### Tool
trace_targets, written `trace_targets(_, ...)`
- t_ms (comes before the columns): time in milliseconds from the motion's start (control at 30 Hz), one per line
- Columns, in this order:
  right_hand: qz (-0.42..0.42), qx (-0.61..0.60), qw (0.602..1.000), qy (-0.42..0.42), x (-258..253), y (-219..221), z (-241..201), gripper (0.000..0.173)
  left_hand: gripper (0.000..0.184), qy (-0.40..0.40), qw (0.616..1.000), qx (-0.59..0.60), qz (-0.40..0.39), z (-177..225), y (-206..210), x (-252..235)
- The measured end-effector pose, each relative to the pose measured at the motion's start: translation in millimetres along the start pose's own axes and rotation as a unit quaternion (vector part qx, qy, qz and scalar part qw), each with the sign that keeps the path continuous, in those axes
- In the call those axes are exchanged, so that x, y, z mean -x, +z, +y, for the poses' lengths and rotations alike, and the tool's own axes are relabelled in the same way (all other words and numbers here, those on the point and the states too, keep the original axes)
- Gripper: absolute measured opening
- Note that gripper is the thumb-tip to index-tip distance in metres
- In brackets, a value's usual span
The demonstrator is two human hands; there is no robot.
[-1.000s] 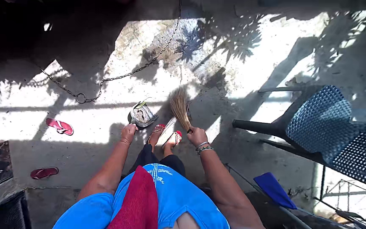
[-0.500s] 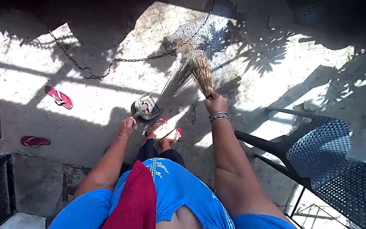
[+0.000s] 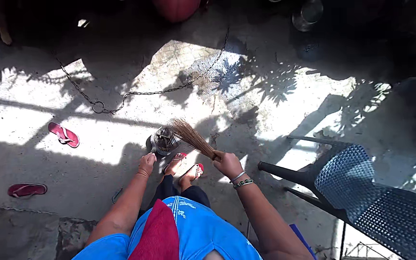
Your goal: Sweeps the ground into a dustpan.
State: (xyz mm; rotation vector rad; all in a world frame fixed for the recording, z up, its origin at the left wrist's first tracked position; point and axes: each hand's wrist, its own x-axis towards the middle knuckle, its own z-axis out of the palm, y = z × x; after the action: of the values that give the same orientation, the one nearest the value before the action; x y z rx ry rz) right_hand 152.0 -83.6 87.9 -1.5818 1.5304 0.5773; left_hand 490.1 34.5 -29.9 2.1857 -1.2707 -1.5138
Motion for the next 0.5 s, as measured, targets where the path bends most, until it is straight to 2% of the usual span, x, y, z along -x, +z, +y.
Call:
trace_targets(100,0.027,-0.029,0.999,0.036,-13.0,-7.5,19.6,0.048,0.057,0.012,1.000,0.005,-0.005,-5.0,0.6,2.0)
trace_targets(200,0.000,-0.018,0.997,0.071,-25.4,36.9,10.6,0.042,0.057,0.011,1.000,0.005,-0.012,-7.4,1.4,1.3)
trace_targets(300,-0.068,-0.005,0.996,0.051,-12.9,75.7,-11.2,0.032,0.058,-0.002,0.999,-0.012,-0.035,-1.1,0.8,-1.4)
trace_targets(367,-0.072,-0.035,0.996,0.041,4.1,74.3,-10.5,0.034,0.056,-0.006,0.999,-0.014,-0.052,1.9,0.4,-4.6)
trace_targets(500,-0.009,-0.118,0.992,0.039,47.5,51.3,26.2,0.047,0.054,-0.027,0.998,0.013,-0.046,9.6,-8.8,-6.4)
